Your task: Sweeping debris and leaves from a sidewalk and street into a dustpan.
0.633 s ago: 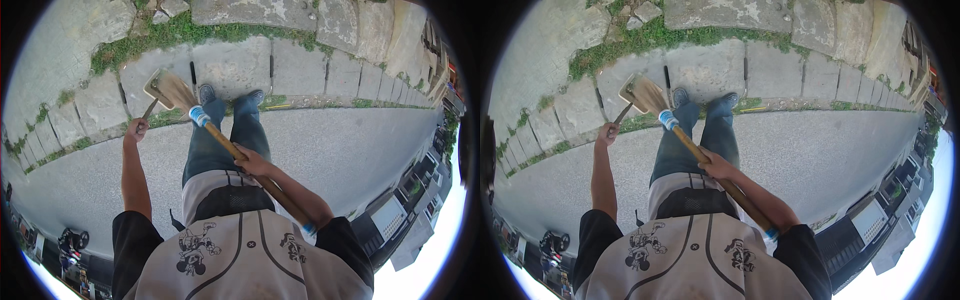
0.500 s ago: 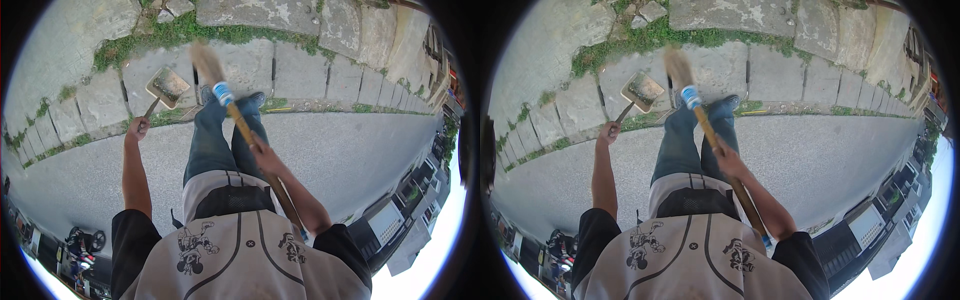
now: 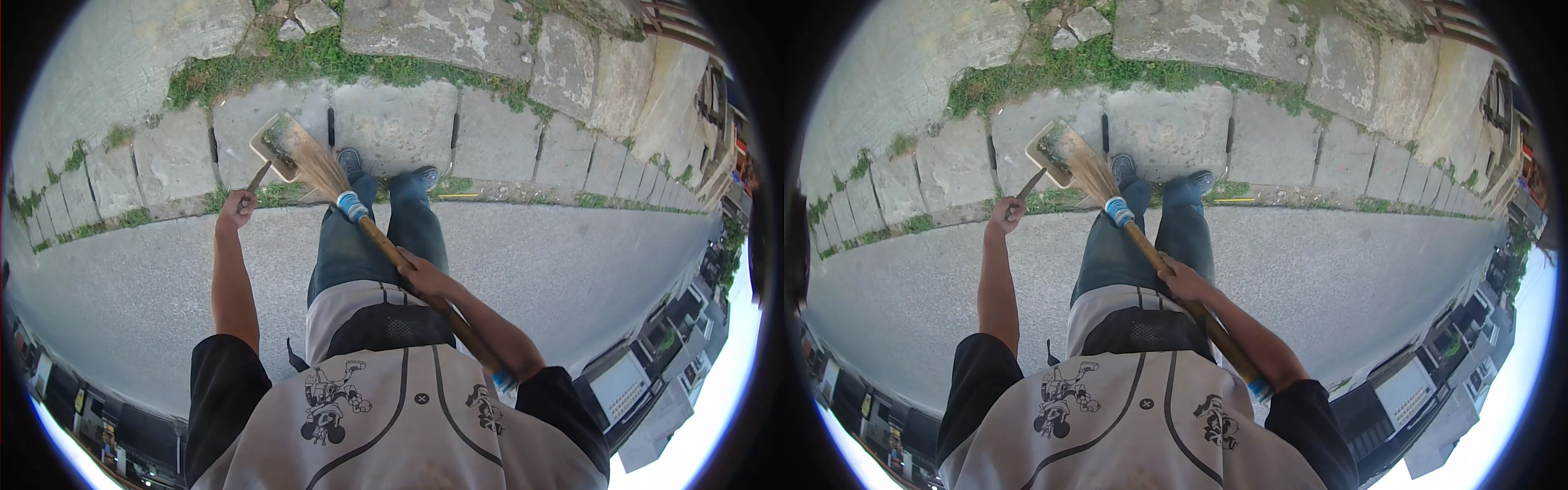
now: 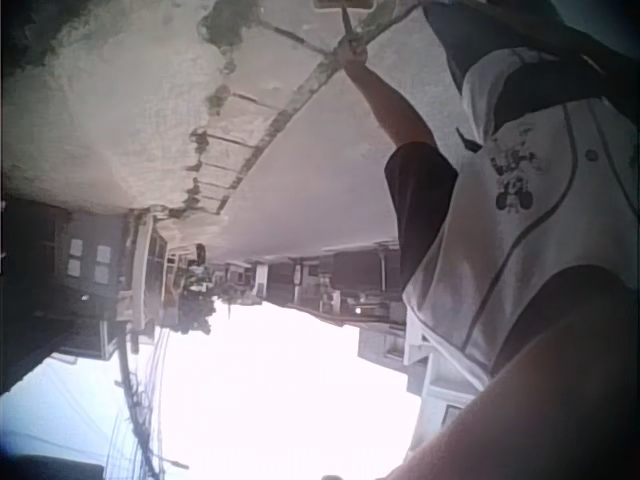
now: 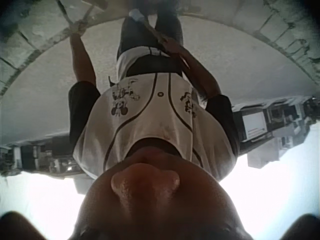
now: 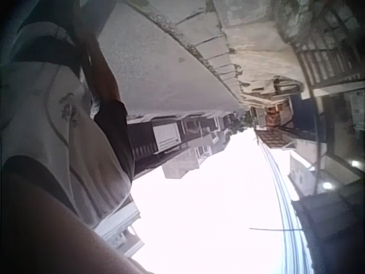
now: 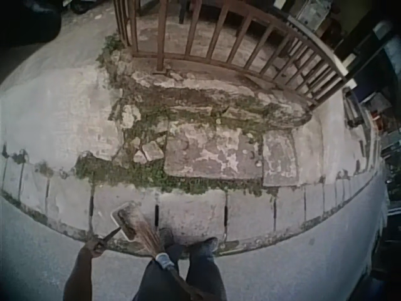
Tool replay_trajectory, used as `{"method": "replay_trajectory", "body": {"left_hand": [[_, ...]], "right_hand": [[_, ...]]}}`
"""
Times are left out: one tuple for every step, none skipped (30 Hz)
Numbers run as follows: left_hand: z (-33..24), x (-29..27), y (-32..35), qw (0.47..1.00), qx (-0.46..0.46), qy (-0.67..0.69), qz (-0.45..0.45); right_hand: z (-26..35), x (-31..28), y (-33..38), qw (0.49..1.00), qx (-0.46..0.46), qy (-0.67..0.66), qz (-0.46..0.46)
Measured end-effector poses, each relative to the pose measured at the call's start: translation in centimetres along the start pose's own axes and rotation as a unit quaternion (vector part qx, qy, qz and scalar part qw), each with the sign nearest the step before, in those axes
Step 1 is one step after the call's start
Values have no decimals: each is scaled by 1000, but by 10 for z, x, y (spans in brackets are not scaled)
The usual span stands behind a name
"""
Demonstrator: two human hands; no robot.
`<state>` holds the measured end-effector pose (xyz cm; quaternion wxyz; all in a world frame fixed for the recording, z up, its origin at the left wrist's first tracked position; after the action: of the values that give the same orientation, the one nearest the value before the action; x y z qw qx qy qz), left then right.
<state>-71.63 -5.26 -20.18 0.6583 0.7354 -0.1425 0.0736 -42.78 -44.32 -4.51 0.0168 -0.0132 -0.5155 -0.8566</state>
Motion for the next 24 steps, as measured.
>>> {"method": "replay_trajectory", "body": {"left_hand": [[2,-1,6,1000,-2,13,-4],[7,-5,13,1000,-4,28,-9],[16,-13,21,999,1,39,-14],[25,-20,30,998,0,54,-18],[31,-23,35,998,-2,66,-18],[38,-21,41,997,1,72,-19],[46,-20,50,997,6,72,-23],[53,-25,56,997,12,72,-29],[60,-30,61,996,17,81,-34],[70,-39,62,995,19,102,-8],[78,-43,65,992,21,121,18],[88,-49,65,988,24,151,6],[94,-51,64,987,30,160,-2],[101,-50,62,976,32,215,1],[108,-47,61,963,33,268,6],[110,-39,58,961,42,275,8],[110,-41,55,959,46,280,7],[111,-41,52,954,48,296,11],[110,-37,43,950,44,308,21],[108,-34,38,950,40,309,26],[109,-40,43,937,42,347,24],[109,-46,47,922,46,384,24],[107,-50,47,919,49,391,27],[107,-55,47,922,50,382,29]], "right_hand": [[7,-10,11,1000,25,-2,-15],[20,-20,23,998,51,-4,-28],[46,-30,36,999,50,6,-19],[76,-44,47,995,99,-13,-26],[92,-56,49,988,148,-34,-38],[97,-64,42,988,147,-28,-35],[104,-75,33,989,134,-10,-67],[113,-85,23,988,119,9,-97],[123,-90,10,989,117,17,-90],[139,-94,-5,990,92,36,-100],[156,-95,-19,990,67,53,-110],[172,-95,-34,991,65,60,-100],[194,-92,-49,987,57,110,-100],[207,-87,-63,981,51,159,-101],[212,-80,-79,981,53,164,-93],[216,-75,-97,977,60,186,-87],[218,-70,-112,973,60,209,-80],[205,-60,-126,972,58,214,-78],[174,-53,-143,979,68,182,-64],[156,-49,-151,984,79,150,-49],[154,-33,-139,990,89,109,5],[152,-17,-119,991,97,69,56],[149,-15,-103,988,121,46,84],[143,-13,-85,983,147,23,110]]}}
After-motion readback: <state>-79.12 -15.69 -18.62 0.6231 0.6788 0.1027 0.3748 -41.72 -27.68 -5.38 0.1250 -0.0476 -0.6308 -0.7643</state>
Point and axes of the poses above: each hand's wrist, its own y-axis away from the middle knuckle, its own x-axis out of the palm, z = x × y, the point moved 4 cm from there along -y, towards the middle knuckle, and after that the axes turned 2 degrees about x, right-handed, at the moved point
